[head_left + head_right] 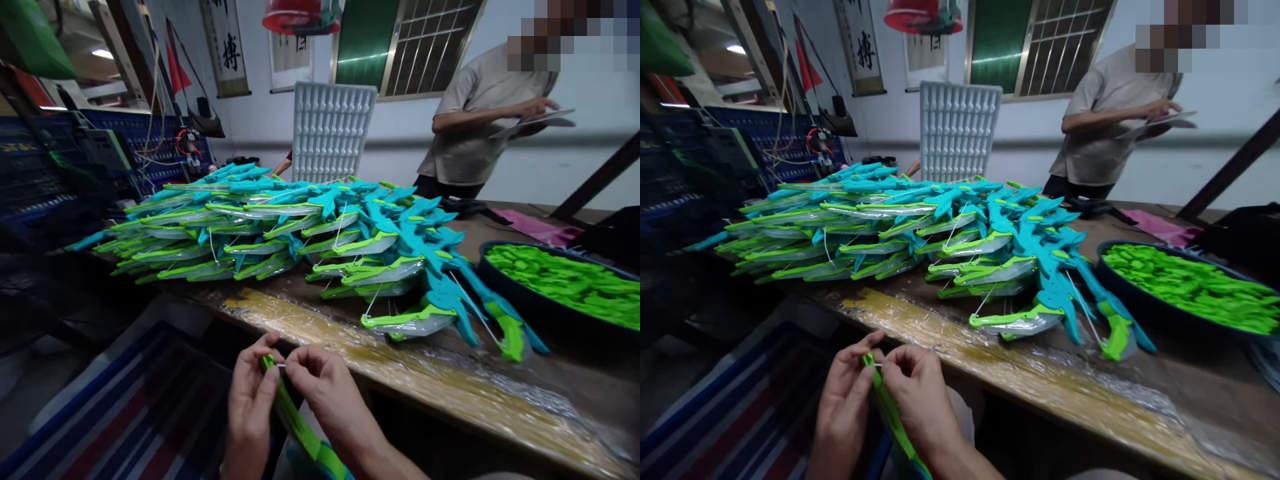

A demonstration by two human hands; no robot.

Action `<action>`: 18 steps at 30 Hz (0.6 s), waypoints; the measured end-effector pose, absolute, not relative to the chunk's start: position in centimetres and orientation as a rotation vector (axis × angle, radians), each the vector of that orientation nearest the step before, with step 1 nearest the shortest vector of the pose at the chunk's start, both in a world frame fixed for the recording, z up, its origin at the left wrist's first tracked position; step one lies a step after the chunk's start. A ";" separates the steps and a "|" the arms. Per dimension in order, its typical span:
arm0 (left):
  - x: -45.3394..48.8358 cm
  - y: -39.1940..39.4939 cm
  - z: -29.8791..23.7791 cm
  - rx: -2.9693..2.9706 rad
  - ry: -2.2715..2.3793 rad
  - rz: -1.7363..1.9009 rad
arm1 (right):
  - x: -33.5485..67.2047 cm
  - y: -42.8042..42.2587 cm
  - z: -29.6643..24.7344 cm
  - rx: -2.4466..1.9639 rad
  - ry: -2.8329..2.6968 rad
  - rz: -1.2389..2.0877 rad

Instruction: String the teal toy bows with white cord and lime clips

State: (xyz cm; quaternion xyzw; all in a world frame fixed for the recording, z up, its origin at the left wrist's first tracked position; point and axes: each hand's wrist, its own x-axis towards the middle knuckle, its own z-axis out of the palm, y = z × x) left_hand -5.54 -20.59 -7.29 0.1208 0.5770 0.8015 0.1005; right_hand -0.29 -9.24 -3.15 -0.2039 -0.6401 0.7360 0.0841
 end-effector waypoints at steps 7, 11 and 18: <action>-6.8 -21.0 -8.0 0.017 1.177 2.585 | -1.6 -8.7 -1.3 -0.147 -2.339 1.716; -7.0 -21.6 -8.1 0.124 1.086 2.578 | -1.8 -9.1 -1.4 0.003 -2.474 1.494; -6.6 -22.4 -8.0 0.248 0.968 2.583 | -1.6 -9.9 -1.9 0.101 -2.515 1.511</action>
